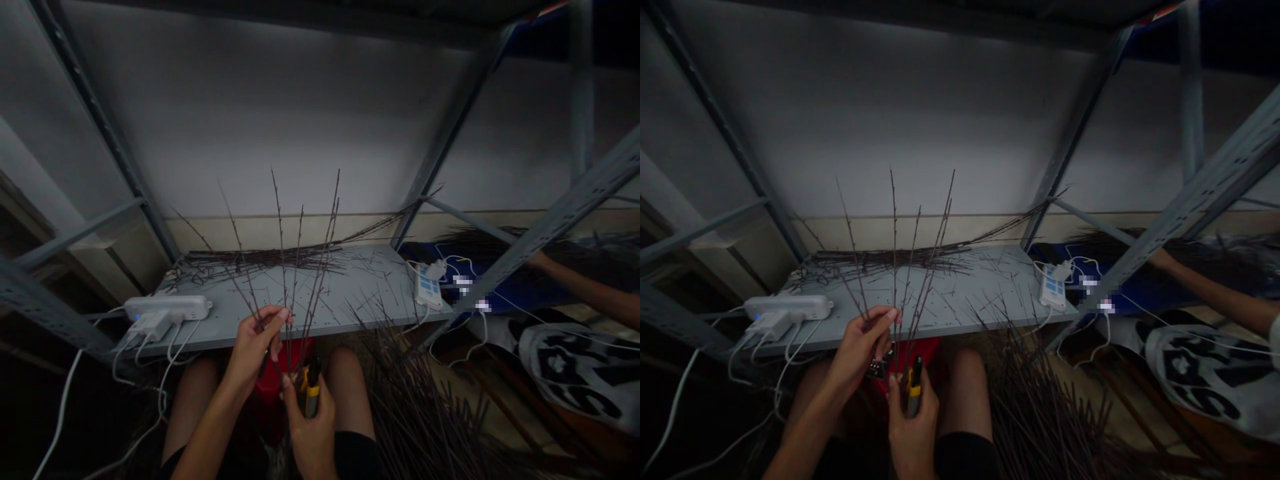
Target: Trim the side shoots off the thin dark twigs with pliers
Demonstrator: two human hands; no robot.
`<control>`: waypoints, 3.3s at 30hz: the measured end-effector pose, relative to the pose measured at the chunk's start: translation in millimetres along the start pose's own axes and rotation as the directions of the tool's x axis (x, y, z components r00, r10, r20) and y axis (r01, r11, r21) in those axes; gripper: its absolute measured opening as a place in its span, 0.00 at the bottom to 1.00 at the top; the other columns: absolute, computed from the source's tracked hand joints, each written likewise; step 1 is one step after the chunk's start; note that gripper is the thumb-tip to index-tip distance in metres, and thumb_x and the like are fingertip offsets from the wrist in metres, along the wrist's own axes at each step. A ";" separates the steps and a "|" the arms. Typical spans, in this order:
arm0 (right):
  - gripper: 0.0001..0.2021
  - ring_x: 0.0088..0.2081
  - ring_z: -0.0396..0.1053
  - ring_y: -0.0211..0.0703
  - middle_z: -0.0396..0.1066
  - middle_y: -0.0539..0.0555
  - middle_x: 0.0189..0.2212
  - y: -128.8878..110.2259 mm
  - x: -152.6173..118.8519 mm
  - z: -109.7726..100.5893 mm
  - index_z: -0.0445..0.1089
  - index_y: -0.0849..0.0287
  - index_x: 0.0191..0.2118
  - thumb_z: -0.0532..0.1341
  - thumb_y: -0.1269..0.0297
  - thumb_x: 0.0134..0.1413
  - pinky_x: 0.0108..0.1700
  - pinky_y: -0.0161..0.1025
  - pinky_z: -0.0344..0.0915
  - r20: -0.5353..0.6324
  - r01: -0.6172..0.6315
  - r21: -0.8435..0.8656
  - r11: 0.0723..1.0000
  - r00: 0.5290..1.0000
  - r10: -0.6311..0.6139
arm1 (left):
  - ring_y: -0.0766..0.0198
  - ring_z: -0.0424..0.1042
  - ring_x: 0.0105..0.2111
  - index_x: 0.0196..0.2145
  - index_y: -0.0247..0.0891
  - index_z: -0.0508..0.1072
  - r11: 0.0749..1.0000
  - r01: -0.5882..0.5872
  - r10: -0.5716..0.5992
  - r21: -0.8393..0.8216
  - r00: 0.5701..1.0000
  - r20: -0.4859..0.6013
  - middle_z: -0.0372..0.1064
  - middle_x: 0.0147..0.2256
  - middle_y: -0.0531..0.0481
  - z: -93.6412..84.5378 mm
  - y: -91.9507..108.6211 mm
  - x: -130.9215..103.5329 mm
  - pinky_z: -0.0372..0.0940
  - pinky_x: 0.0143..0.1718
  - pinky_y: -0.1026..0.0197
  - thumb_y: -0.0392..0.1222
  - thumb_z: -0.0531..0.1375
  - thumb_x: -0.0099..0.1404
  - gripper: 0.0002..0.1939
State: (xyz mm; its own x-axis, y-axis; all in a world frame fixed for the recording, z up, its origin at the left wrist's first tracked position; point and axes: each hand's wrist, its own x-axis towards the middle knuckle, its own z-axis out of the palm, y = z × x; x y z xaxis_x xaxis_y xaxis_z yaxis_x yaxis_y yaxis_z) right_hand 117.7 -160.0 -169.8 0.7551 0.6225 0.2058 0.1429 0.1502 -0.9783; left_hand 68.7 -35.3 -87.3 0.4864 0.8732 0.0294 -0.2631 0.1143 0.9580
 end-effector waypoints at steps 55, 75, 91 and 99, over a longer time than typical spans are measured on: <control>0.10 0.31 0.70 0.42 0.72 0.49 0.28 -158.6 180.5 -12.4 0.72 0.58 0.33 0.70 0.59 0.49 0.36 0.38 0.68 0.425 0.291 -0.027 0.956 0.870 -0.252 | 0.75 0.48 0.09 0.42 0.36 0.77 0.994 0.020 -0.016 0.106 0.999 -0.040 0.61 0.14 0.61 14.2 25.7 -5.3 0.41 0.11 0.70 0.62 0.67 0.58 0.26; 0.12 0.45 0.71 0.52 0.74 0.59 0.43 -202.8 198.4 -59.3 0.68 0.58 0.50 0.63 0.61 0.63 0.45 0.45 0.66 0.645 0.780 -0.619 0.096 0.574 -0.504 | 0.77 0.42 0.11 0.39 0.32 0.81 1.000 -0.014 0.013 0.016 0.998 0.068 0.52 0.11 0.63 34.0 58.7 8.2 0.37 0.13 0.70 0.55 0.68 0.60 0.21; 0.11 0.41 0.69 0.56 0.74 0.60 0.41 -225.7 189.5 -56.6 0.68 0.61 0.49 0.58 0.75 0.62 0.38 0.49 0.62 0.827 0.704 -0.556 -0.441 0.417 -0.377 | 0.49 0.75 0.53 0.30 0.40 0.83 0.960 -0.245 0.251 0.133 0.968 -0.024 0.81 0.48 0.44 29.0 57.1 5.6 0.62 0.60 0.51 0.50 0.68 0.61 0.11; 0.05 0.36 0.73 0.47 0.76 0.53 0.35 -229.7 202.0 -53.5 0.68 0.56 0.40 0.64 0.69 0.61 0.32 0.42 0.60 0.775 0.740 -0.612 -0.280 0.488 -0.402 | 0.46 0.78 0.46 0.35 0.40 0.85 0.968 -0.196 0.212 0.153 0.973 -0.095 0.83 0.41 0.44 26.0 54.7 6.8 0.72 0.49 0.52 0.56 0.70 0.57 0.17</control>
State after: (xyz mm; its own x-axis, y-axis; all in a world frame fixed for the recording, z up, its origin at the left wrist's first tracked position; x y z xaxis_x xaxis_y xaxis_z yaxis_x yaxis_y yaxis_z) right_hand 271.6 -109.9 95.2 -0.1847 0.8383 0.5130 0.9100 -0.0512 0.4114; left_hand 79.4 -35.4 -27.2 0.3381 0.9186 0.2046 -0.2224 -0.1333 0.9658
